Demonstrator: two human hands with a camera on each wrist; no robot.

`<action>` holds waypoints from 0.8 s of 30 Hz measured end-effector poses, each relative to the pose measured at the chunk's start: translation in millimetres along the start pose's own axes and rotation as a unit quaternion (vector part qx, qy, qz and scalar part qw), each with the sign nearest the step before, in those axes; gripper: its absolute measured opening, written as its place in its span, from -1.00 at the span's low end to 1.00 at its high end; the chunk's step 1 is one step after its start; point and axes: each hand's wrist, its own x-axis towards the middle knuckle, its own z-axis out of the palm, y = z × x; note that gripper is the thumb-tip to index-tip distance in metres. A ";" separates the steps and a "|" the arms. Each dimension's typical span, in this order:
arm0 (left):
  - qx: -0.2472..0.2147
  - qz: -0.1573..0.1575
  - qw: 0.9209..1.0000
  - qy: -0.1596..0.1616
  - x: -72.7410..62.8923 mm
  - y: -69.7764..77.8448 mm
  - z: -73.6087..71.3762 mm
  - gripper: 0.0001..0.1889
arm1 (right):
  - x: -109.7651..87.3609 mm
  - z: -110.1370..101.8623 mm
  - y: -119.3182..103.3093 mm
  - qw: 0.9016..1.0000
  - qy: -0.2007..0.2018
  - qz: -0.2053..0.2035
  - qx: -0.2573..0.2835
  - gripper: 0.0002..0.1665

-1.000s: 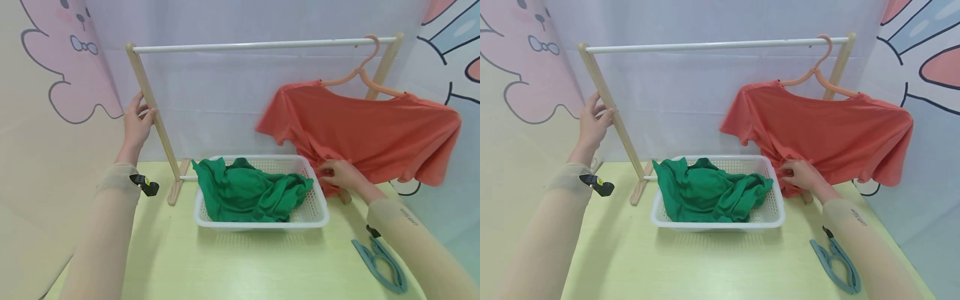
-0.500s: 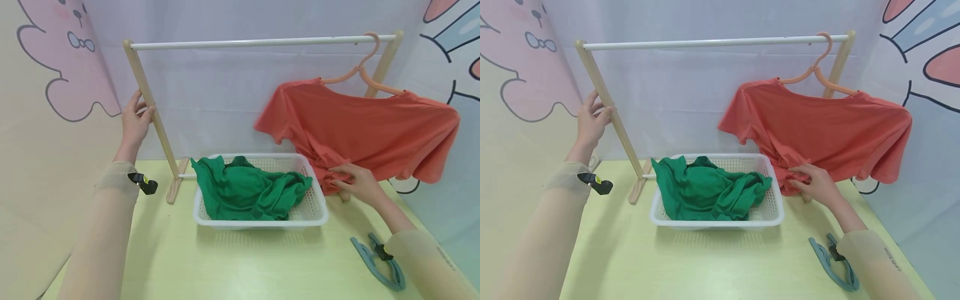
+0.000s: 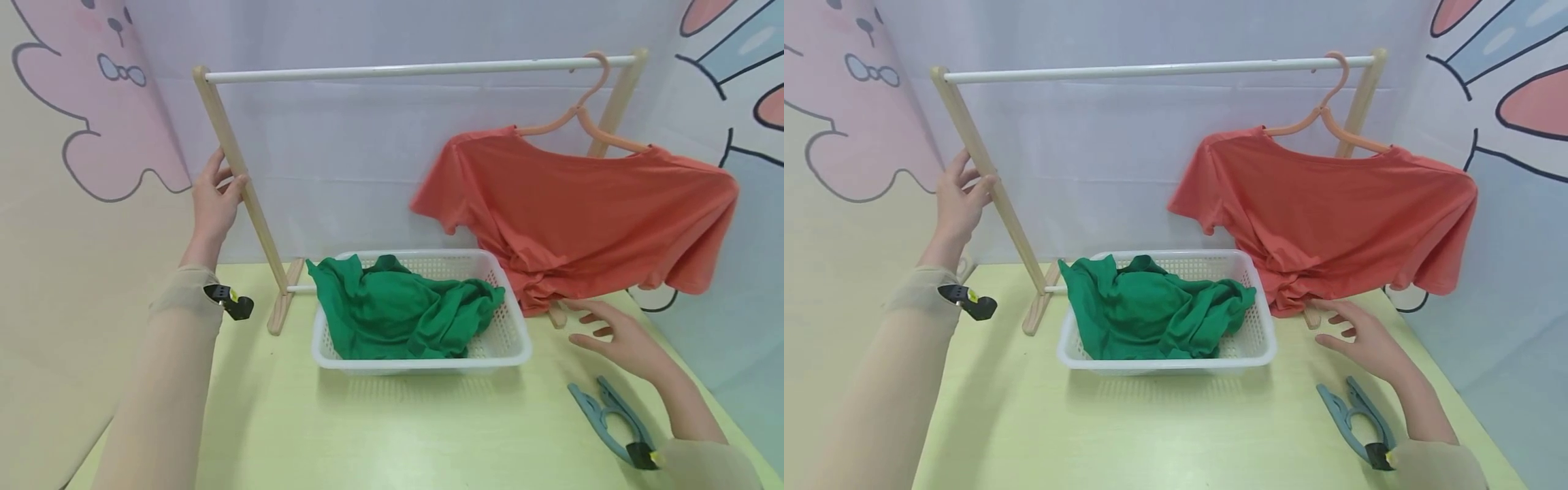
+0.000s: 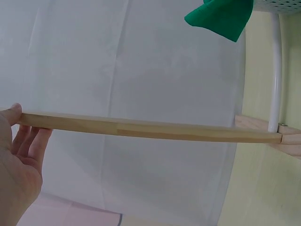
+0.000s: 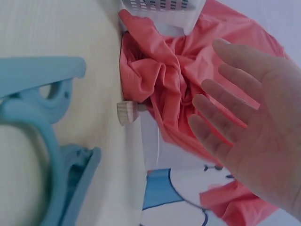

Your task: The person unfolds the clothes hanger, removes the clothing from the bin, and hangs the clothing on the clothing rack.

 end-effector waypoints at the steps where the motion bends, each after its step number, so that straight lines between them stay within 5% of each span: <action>1: 0.000 0.000 1.000 0.001 0.1 0.2 -0.3 -0.35 | -3.4 0.5 2.6 1.000 -0.001 0.004 0.006 -0.28; 7: 0.009 0.000 1.000 0.003 -0.7 -1.1 -1.6 -0.35 | -20.0 6.1 19.1 0.999 -0.017 0.021 0.032 -0.32; 17: 0.018 0.011 1.000 0.012 0.3 -4.2 1.0 -0.35 | -54.2 12.4 42.0 0.990 -0.102 0.088 0.047 -0.32; 24: 0.015 0.007 1.000 0.010 1.6 -3.9 2.4 -0.35 | -64.5 9.3 60.4 0.973 -0.178 0.134 0.066 -0.21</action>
